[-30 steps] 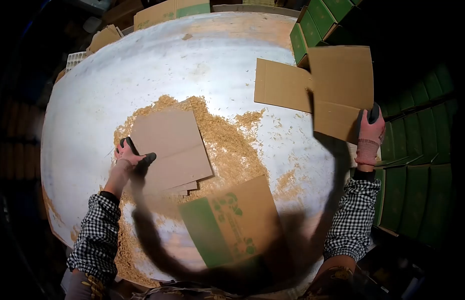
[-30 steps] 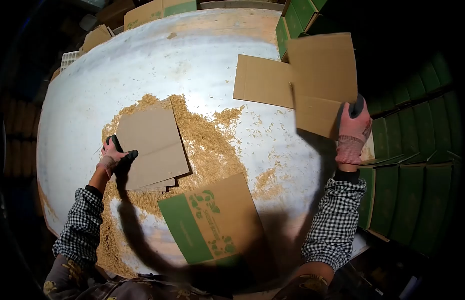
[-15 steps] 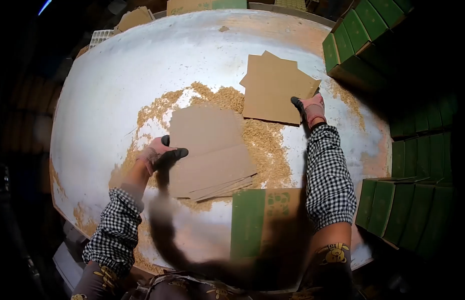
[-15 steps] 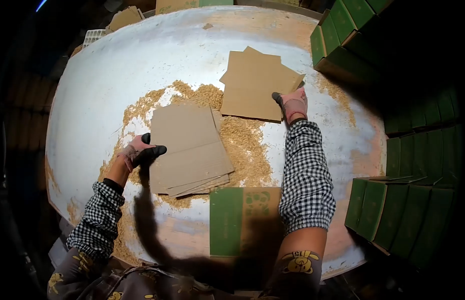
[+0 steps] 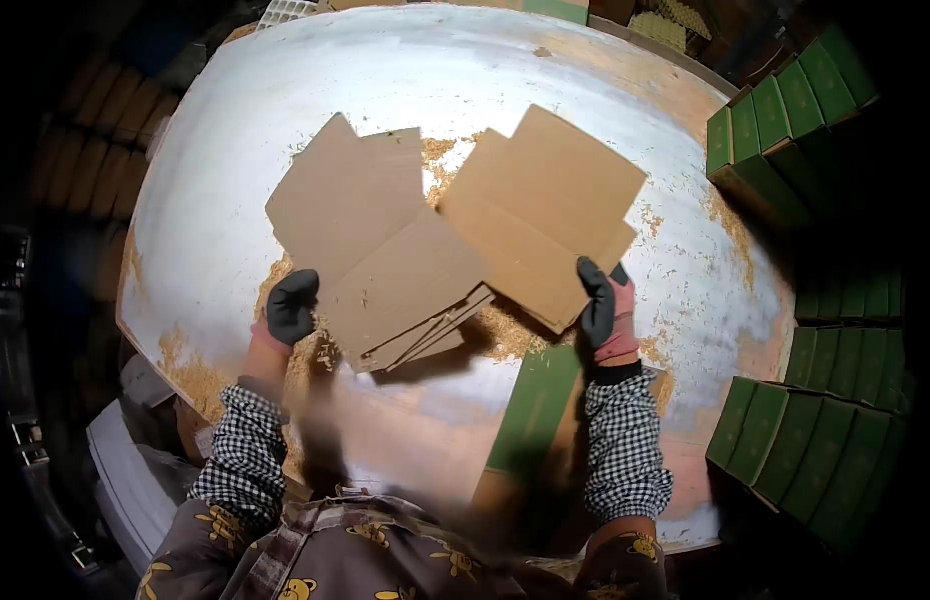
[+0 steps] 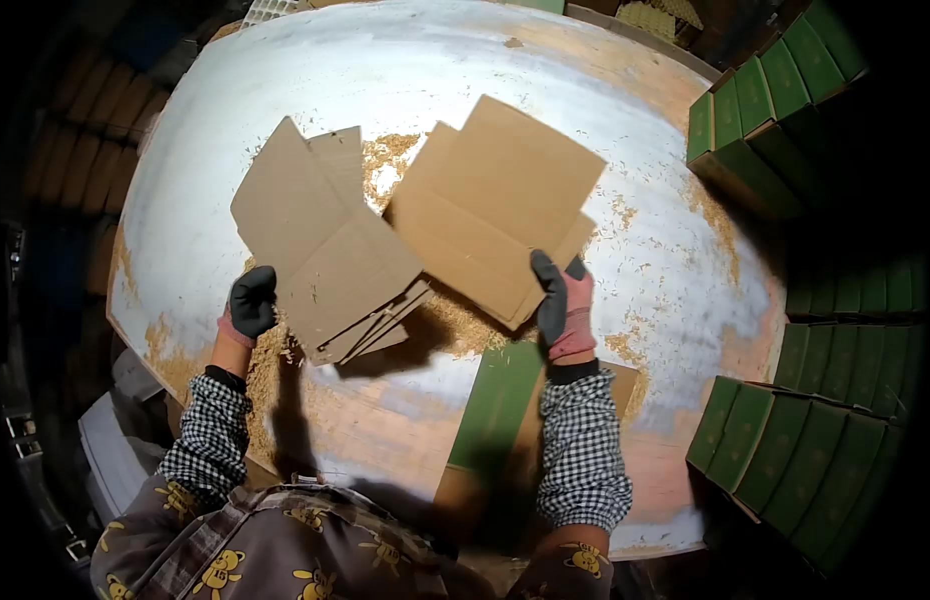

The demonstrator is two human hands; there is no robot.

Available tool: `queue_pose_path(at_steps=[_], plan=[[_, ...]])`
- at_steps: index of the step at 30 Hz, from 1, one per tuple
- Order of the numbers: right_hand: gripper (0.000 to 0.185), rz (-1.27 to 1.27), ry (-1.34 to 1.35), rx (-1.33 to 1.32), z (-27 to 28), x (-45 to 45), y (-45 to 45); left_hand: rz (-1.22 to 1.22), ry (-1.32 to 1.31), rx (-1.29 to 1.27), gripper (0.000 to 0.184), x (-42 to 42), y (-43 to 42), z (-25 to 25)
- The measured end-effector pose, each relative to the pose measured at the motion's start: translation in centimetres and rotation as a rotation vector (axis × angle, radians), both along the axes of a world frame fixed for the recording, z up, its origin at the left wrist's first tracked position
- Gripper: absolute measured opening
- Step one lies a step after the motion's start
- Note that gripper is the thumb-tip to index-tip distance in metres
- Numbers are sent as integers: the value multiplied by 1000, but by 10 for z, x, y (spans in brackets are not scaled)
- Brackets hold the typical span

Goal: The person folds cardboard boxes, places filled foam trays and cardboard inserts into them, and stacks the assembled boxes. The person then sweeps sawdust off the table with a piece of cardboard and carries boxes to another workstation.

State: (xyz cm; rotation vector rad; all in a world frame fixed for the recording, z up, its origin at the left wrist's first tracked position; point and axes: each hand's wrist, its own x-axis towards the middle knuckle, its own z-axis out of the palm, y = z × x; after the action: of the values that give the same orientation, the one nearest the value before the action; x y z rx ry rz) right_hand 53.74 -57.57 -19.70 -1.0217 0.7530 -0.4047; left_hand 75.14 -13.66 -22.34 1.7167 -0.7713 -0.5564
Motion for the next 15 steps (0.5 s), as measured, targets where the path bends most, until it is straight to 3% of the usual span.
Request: queue_pose_path(at_steps=[1, 3, 4, 6, 8, 9, 10, 11, 12, 13, 15], plan=[[36, 51, 74, 272, 8, 3, 23, 21, 164, -39, 55, -6, -27, 3], [29, 104, 361, -24, -93, -21, 85, -66, 183, 38, 54, -12, -80, 28], [35, 147, 280, 330, -15, -11, 92, -87, -14, 150, 49, -4, -87, 30], [43, 243, 249, 294, -3, -50, 100, -73, -251, 283, 44, -9, -62, 30], [53, 141, 283, 82, 18, -105, 77, -34, -33, 6, 41, -11, -38, 37], [68, 47, 665, -187, 54, -130, 71, -24, 70, -134, 39, -12, -26, 41], [96, 138, 1208, -640, 93, -160, 67, 65, 227, -155, 37, -12, 6, 46], [115, 205, 1818, -772, 101, -193, 83, 168, 387, -193, 35, -13, 39, 52], [121, 424, 1873, -727, 104, -232, 106, 282, 535, -244, 33, -13, 71, 57], [128, 604, 1888, -702, 100, -256, 123, 350, 992, -385, 33, -26, 81, 76], [112, 382, 1692, -480, 117, -248, 143, 376, 947, -398, 32, -44, 122, 58]])
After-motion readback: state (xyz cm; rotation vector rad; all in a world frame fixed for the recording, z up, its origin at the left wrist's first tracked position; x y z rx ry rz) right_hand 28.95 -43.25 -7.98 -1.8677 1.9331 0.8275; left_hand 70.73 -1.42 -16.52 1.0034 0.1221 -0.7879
